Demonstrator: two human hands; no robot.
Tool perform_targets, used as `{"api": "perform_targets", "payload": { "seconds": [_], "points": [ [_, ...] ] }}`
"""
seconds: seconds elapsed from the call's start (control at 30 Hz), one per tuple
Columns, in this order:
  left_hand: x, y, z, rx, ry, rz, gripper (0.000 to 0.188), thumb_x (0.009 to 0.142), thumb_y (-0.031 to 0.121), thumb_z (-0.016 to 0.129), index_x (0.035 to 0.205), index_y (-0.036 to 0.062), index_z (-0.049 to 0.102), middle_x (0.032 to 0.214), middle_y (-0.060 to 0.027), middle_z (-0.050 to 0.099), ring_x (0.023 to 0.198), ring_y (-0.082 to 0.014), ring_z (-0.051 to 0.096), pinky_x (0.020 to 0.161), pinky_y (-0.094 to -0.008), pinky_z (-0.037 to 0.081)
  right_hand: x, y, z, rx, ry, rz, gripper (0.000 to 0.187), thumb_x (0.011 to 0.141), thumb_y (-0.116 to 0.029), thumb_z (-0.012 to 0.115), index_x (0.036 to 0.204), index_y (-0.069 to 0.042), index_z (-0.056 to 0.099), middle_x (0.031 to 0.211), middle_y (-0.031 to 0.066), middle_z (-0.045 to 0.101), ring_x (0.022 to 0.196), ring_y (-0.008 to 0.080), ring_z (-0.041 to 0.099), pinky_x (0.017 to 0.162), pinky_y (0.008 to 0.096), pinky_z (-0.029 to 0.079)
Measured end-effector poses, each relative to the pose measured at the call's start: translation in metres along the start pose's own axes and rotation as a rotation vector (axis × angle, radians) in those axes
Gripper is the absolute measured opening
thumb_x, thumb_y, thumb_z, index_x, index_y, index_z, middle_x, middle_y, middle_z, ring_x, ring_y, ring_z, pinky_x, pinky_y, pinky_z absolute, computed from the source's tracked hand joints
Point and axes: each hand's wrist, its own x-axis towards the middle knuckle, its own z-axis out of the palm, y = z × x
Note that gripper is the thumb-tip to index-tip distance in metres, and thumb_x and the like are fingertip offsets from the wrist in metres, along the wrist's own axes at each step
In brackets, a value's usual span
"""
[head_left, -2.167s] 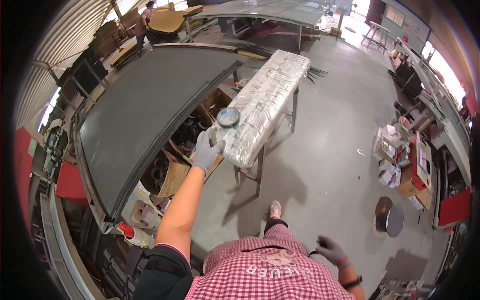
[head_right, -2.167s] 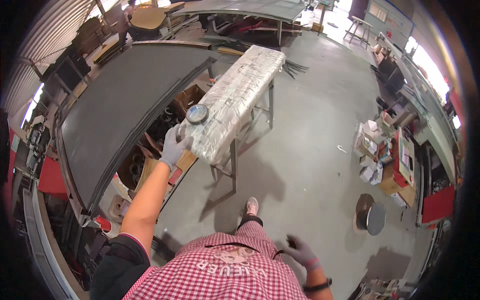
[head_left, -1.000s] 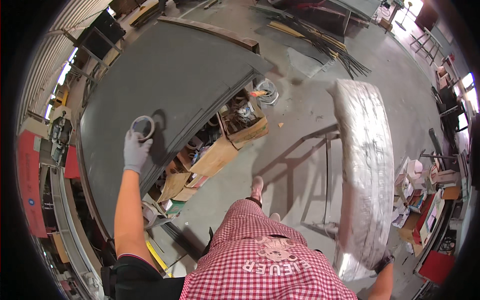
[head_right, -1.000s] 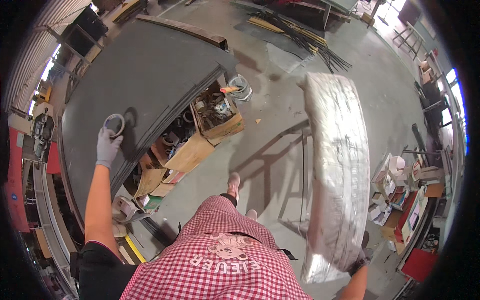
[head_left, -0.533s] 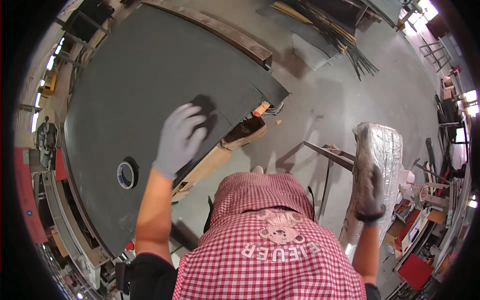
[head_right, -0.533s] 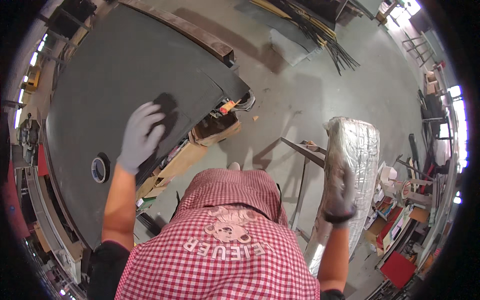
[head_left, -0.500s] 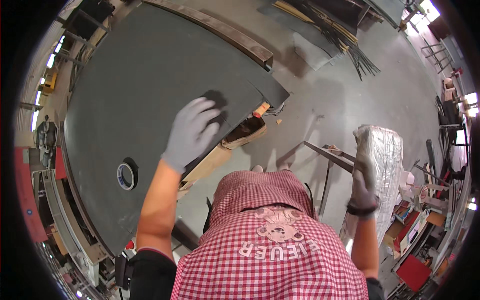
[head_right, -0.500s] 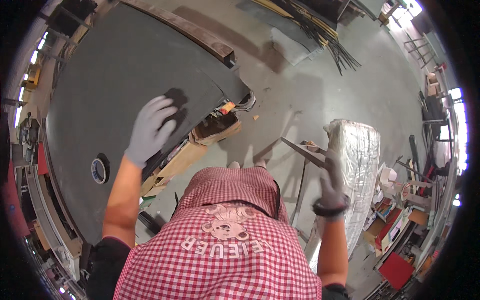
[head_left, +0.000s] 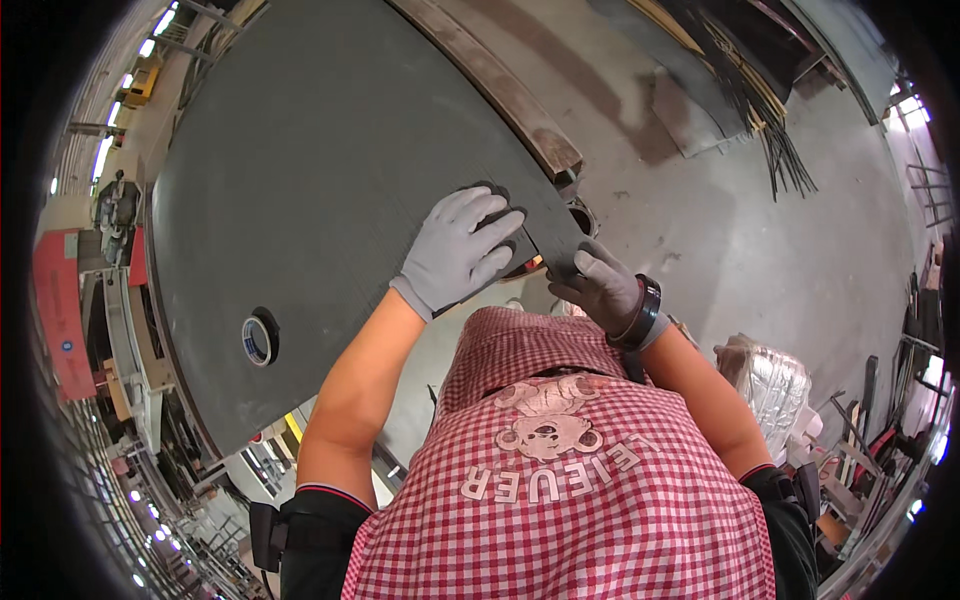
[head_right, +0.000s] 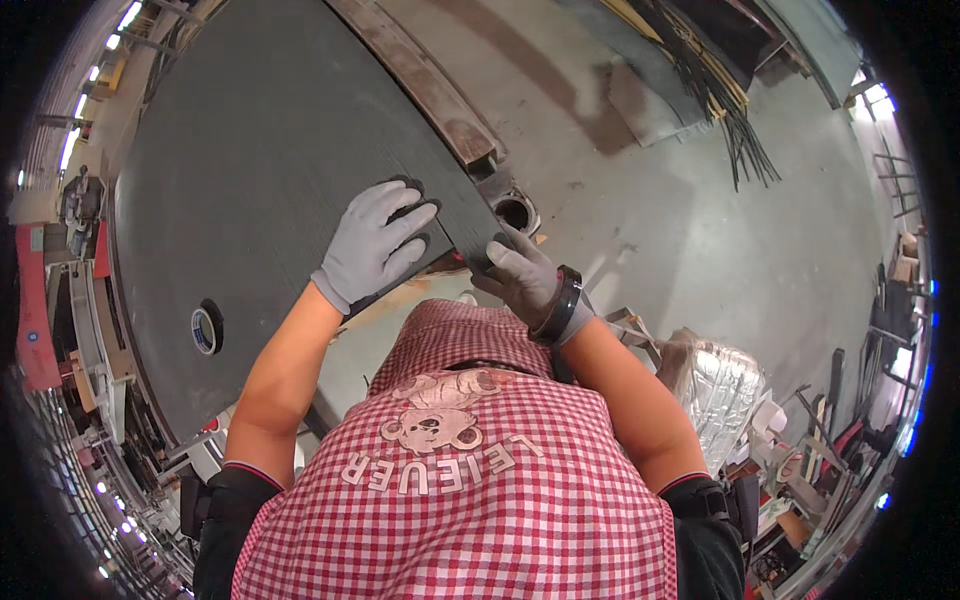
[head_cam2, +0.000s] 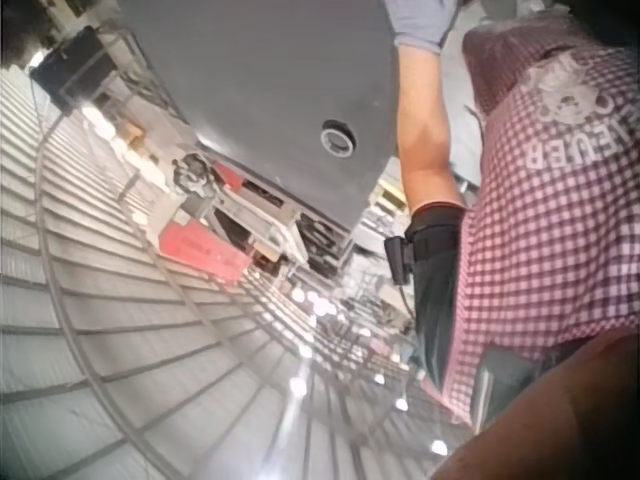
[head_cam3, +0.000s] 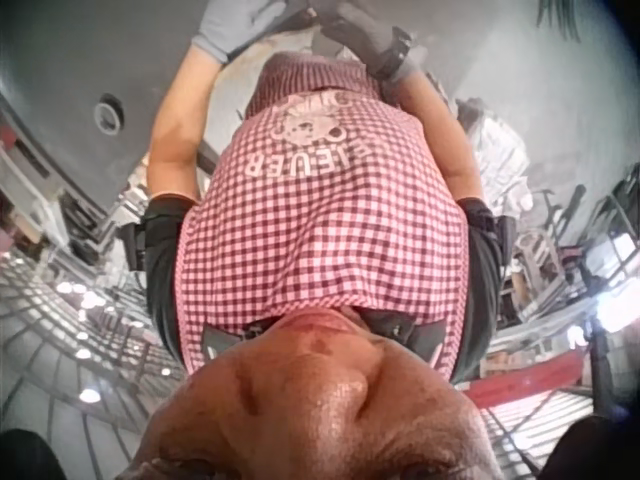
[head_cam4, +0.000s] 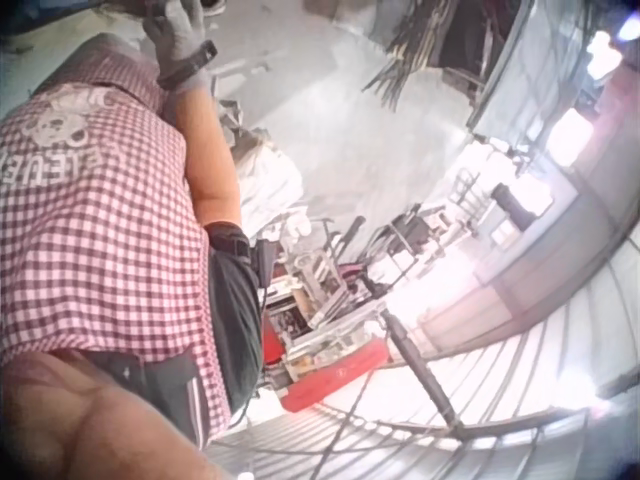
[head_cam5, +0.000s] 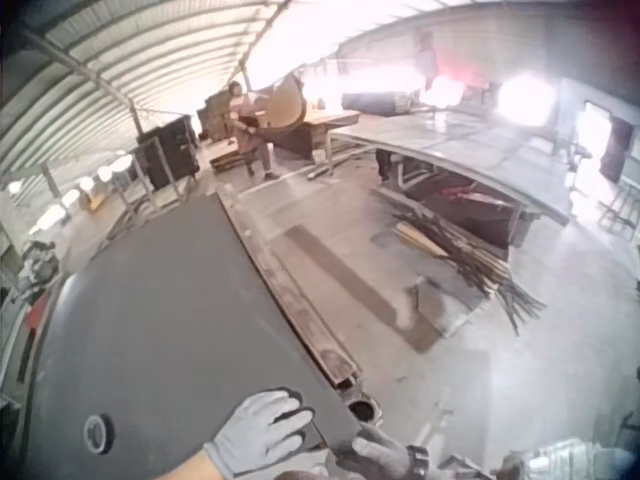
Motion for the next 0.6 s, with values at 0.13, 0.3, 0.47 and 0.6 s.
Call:
{"api": "perform_targets", "payload": {
  "seconds": [0.13,0.3,0.47,0.6],
  "points": [
    [0.003,-0.001,-0.002,0.009,-0.041,-0.003,0.038,0.079,0.025,0.063,0.115,0.0119,0.063,0.112,-0.0117,0.055,0.111,-0.0344,0.052,0.096,-0.0457,0.042,0.008,0.005,-0.002,0.02,-0.039,-0.011,0.048,0.089,-0.037,0.062,0.125,-0.01,0.048,0.114,0.005,0.056,0.108,0.0238,0.054,0.098,0.0441,0.04],
    [0.005,0.0,-0.003,-0.001,-0.045,-0.028,0.038,0.08,0.028,0.062,0.114,0.0128,0.063,0.113,-0.0126,0.055,0.112,-0.0343,0.052,0.097,-0.0465,0.041,0.013,0.014,-0.009,0.118,-0.083,-0.005,0.036,0.093,-0.031,0.056,0.121,-0.009,0.053,0.112,0.0058,0.059,0.109,0.0253,0.055,0.098,0.0444,0.041],
    [-0.001,-0.003,0.0,-0.008,-0.018,-0.036,0.038,0.078,0.029,0.063,0.112,0.0117,0.063,0.119,-0.0139,0.053,0.117,-0.0353,0.049,0.099,-0.0478,0.039,0.013,0.014,0.001,0.194,-0.071,-0.013,0.042,0.095,-0.027,0.053,0.133,-0.012,0.044,0.123,0.0048,0.053,0.109,0.0204,0.053,0.095,0.0425,0.042],
    [0.001,-0.003,-0.002,-0.021,-0.063,-0.011,0.041,0.078,0.028,0.063,0.114,0.0089,0.061,0.129,-0.0164,0.05,0.123,-0.0365,0.044,0.105,-0.0498,0.035,0.021,0.01,0.013,0.282,-0.056,-0.014,0.044,0.092,-0.028,0.056,0.132,-0.013,0.045,0.123,0.0038,0.055,0.11,0.0185,0.052,0.094,0.0411,0.042]
  ]
}}
